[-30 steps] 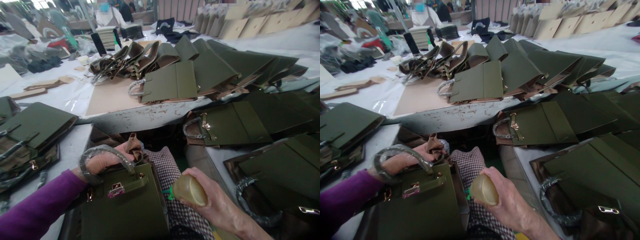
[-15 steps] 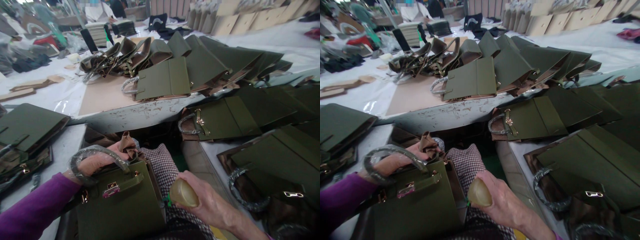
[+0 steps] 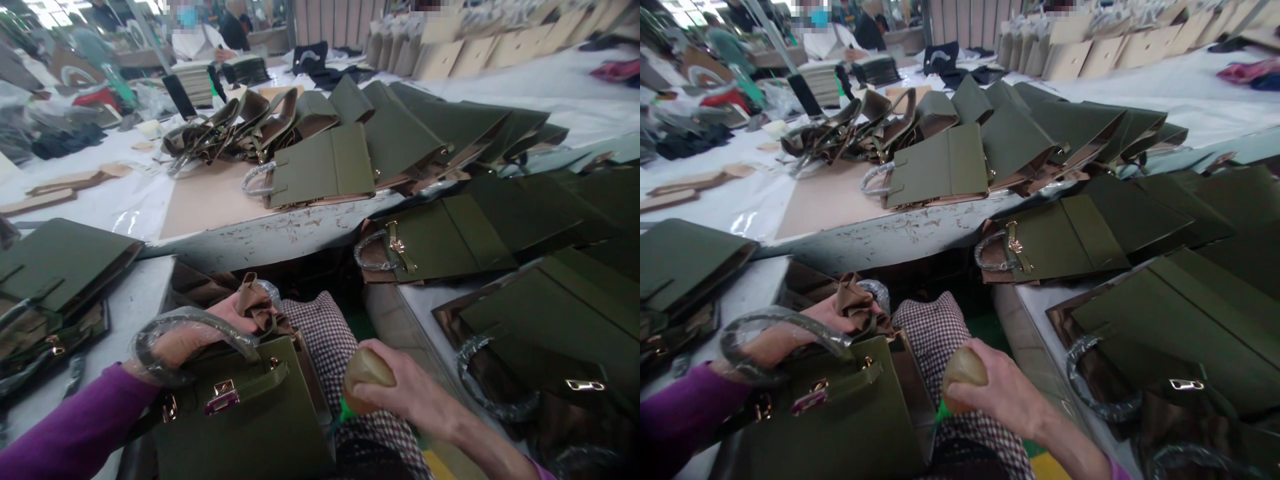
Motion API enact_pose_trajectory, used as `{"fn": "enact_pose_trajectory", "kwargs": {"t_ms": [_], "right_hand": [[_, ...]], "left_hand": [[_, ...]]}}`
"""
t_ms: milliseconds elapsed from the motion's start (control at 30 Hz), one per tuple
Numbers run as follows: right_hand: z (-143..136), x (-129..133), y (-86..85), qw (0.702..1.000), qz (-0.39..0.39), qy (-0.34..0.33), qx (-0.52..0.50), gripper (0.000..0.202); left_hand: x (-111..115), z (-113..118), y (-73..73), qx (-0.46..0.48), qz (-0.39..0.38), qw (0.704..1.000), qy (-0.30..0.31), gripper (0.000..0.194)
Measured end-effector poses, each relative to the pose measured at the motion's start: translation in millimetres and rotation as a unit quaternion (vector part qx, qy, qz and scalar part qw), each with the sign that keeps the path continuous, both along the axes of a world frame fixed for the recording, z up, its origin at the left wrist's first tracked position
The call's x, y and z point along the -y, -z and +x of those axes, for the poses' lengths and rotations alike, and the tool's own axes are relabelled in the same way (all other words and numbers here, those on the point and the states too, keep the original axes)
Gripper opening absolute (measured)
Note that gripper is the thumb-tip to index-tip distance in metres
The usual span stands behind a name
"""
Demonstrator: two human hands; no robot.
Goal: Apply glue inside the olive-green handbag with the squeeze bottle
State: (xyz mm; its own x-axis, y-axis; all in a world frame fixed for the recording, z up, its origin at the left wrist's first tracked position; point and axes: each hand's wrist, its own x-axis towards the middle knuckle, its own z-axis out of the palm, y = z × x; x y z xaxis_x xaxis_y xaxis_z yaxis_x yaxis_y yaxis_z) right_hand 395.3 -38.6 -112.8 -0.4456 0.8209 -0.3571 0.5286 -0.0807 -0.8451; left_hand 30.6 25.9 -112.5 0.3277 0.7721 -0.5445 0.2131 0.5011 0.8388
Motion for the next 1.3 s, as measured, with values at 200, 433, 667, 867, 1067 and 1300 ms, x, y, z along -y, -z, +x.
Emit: {"fn": "enact_pose_trajectory", "kwargs": {"t_ms": [200,433,667,867,1067,1300], "right_hand": [[10,8,6.6,0.973,-0.027,0.167,-0.156,0.046],[-13,12,4.7,0.931,0.321,0.150,-0.083,0.045],[-22,7,-6.6,0.920,0.371,0.101,-0.078,0.040],[-28,3,-9.4,0.912,0.390,0.105,-0.074,0.043],[-33,3,-11.9,0.920,0.378,0.074,-0.068,0.045],[-22,16,-6.5,0.932,0.360,0.019,-0.045,0.044]], "left_hand": [[6,-10,9.4,0.030,0.009,0.997,-0.074,0.040],[7,-15,12.0,0.036,-0.009,0.998,-0.060,0.043],[10,-11,-2.8,0.039,-0.006,0.998,-0.052,0.040],[11,-5,-6.3,0.058,0.013,0.996,-0.069,0.043],[10,-3,-14.0,0.033,0.029,0.998,-0.038,0.032],[7,-3,-14.5,-0.006,0.060,0.998,-0.012,0.030]]}}
